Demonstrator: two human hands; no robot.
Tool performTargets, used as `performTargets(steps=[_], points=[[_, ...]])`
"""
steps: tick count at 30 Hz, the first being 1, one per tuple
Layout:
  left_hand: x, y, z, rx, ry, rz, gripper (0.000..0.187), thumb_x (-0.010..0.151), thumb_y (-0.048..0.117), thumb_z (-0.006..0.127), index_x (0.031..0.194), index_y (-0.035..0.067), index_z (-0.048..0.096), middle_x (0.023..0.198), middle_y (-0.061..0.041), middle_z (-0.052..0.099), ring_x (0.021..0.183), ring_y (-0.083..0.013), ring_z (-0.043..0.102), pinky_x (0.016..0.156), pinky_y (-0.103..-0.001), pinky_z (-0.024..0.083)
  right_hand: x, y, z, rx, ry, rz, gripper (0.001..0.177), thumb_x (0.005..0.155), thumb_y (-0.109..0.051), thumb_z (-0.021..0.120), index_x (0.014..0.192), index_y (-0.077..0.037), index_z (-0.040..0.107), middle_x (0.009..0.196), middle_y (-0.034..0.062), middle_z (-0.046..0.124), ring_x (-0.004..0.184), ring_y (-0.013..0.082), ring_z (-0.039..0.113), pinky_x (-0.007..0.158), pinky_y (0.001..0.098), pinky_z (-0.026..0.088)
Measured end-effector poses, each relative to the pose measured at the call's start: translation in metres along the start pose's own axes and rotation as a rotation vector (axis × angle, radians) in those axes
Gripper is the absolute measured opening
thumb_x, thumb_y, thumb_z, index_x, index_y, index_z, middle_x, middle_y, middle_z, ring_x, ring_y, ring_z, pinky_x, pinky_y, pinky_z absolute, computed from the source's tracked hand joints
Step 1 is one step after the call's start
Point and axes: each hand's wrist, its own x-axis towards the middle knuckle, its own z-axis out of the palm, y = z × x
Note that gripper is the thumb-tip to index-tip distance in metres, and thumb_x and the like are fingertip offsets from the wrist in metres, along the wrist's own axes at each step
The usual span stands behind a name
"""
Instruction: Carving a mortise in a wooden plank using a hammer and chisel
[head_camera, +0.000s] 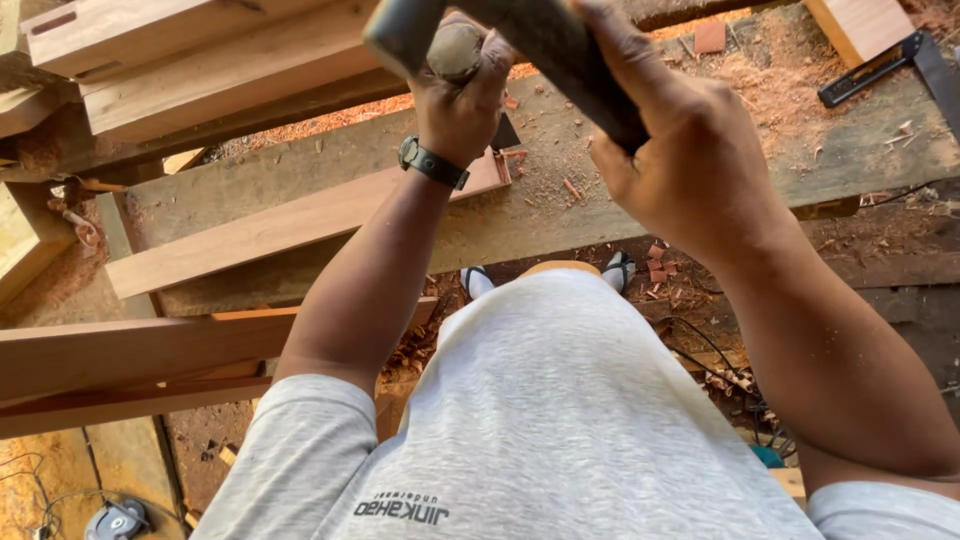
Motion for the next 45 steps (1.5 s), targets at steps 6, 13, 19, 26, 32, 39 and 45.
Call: performTargets(steps=[6,13,19,26,32,39,45], points=[[-0.032,-0.077,-0.008,0.896,-0.133,0.393,0.023,0.101,0.022,0.058,0.122,0.027,0.065,0.113,0.014,0.066,0.12,-0.0059,0.06,0.105,-0.034,0.034,0.003,-0.006,-0.001,-0.168,-0.189,0.034,0.089,0.092,-0.011,0.071,0.17,-0.02,0.03,0.099,0.0206,0.073,0.073,0.0398,0.07,0.052,0.0531,0.056],[0.001,0.012,0.009,-0.189,0.085,-0.011,0.011,0.091,0.011,0.068,0.087,0.012,0.057,0.074,-0.001,0.058,0.056,-0.0133,0.06,0.048,-0.026,0.053,0.0,0.01,0.01,0.009,0.001,-0.009,0.09,0.093,-0.003,0.071,0.17,-0.019,0.028,0.09,0.027,0.072,0.071,0.043,0.068,0.063,0.0555,0.054],[-0.041,-0.103,-0.015,0.902,-0.173,0.573,0.027,0.087,-0.003,0.069,0.108,0.015,0.073,0.087,0.0,0.072,0.074,-0.0234,0.064,0.064,-0.032,0.053,0.007,0.002,-0.01,-0.05,-0.157,-0.004,0.087,0.085,-0.003,0.063,0.168,-0.018,0.038,0.099,0.0297,0.073,0.083,0.0522,0.068,0.065,0.0598,0.051],[-0.015,-0.022,0.0,-0.088,0.062,-0.007,0.024,0.095,0.021,0.07,0.077,0.009,0.061,0.062,0.0,0.06,0.051,-0.0103,0.059,0.047,-0.025,0.047,0.004,0.01,0.007,0.087,0.1,-0.072,0.075,0.094,-0.003,0.07,0.163,-0.009,0.042,0.086,0.0252,0.072,0.067,0.0415,0.066,0.058,0.0516,0.051],[-0.049,-0.079,-0.006,0.562,-0.198,0.124,0.016,0.105,0.016,0.061,0.096,0.013,0.074,0.082,-0.003,0.071,0.066,-0.019,0.066,0.053,-0.03,0.057,-0.002,0.008,0.0,0.131,-0.218,0.061,0.085,0.089,0.002,0.067,0.166,-0.007,0.031,0.099,0.0292,0.073,0.074,0.0374,0.072,0.064,0.0479,0.061],[-0.024,0.08,0.026,-0.146,-0.648,0.022,0.017,0.098,0.022,0.072,0.091,0.009,0.063,0.07,0.001,0.057,0.057,-0.0128,0.046,0.051,-0.032,0.038,-0.031,0.012,-0.003,0.283,-0.101,0.145,0.074,0.099,-0.009,0.068,0.165,-0.014,0.036,0.1,0.0189,0.072,0.081,0.0286,0.07,0.071,0.0386,0.051],[0.005,0.065,-0.008,-0.144,-0.26,-0.073,0.012,0.098,0.018,0.071,0.096,0.006,0.068,0.085,-0.004,0.07,0.073,-0.0121,0.062,0.066,-0.027,0.051,-0.052,0.006,-0.027,0.288,0.013,0.169,0.07,0.1,-0.002,0.065,0.165,-0.009,0.041,0.097,0.0128,0.062,0.064,0.0211,0.051,0.064,0.0327,0.045]])
